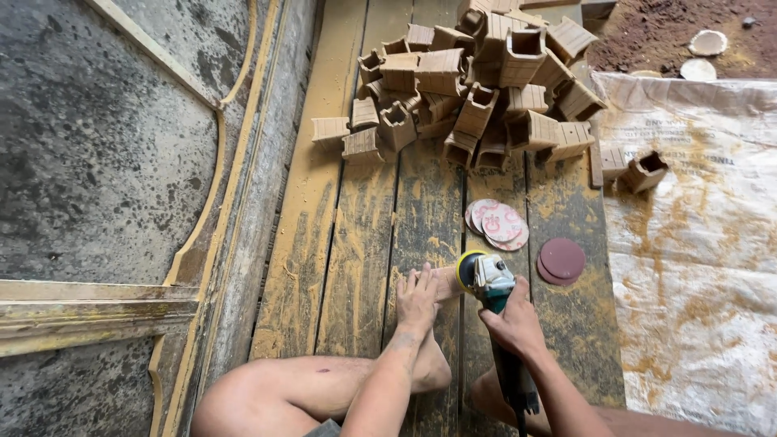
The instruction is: The person sits on the floor and uses an electric sander to smooth small wooden pieces. They hold each piece with one hand while operating the sander with the other, then place the finished pieces aside.
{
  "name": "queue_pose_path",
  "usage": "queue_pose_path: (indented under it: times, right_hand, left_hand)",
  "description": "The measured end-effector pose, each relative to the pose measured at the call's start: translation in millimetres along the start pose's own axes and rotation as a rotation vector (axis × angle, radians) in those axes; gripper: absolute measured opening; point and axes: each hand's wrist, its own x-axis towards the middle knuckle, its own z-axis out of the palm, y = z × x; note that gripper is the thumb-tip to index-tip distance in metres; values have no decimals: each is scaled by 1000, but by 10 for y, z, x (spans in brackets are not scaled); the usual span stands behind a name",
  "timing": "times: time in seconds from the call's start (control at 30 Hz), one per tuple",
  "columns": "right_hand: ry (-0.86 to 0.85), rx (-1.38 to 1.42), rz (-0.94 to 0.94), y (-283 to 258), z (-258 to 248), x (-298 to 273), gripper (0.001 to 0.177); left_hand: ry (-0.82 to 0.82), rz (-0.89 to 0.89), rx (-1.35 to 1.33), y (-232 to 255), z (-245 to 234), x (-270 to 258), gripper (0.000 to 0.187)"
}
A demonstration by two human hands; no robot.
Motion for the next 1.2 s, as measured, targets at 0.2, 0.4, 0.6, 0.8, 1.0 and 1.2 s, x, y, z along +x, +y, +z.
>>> queue_pose_path:
  times: [0.2, 0.4, 0.6, 0.8, 1.0, 1.2]
  right_hand:
    - [-114, -389, -45, -110, 165, 0, 94]
    - [-254, -203, -211, -200, 449, -111, 88]
    - [-131, -369, -64, -6, 267, -40, 97]
    - [-260, -226, -112, -446, 360, -306, 92]
    - [-196, -413, -14, -163, 471, -133, 94]
    - [-62, -277, 4, -382, 139, -332, 82]
  left_hand:
    - [-1, -669, -784, 594, -640, -497, 22]
    - [-454, -1074, -1811, 839, -1243, -349, 100]
    - [-412, -863, -1334, 1213, -1263, -238, 113]
    - [-386, -899, -1283, 1059, -1758, -343, 121]
    - [-499, -797, -1234, 1009, -1422, -286, 122]
    - [-480, -762, -1220, 1214, -1200, -179, 122]
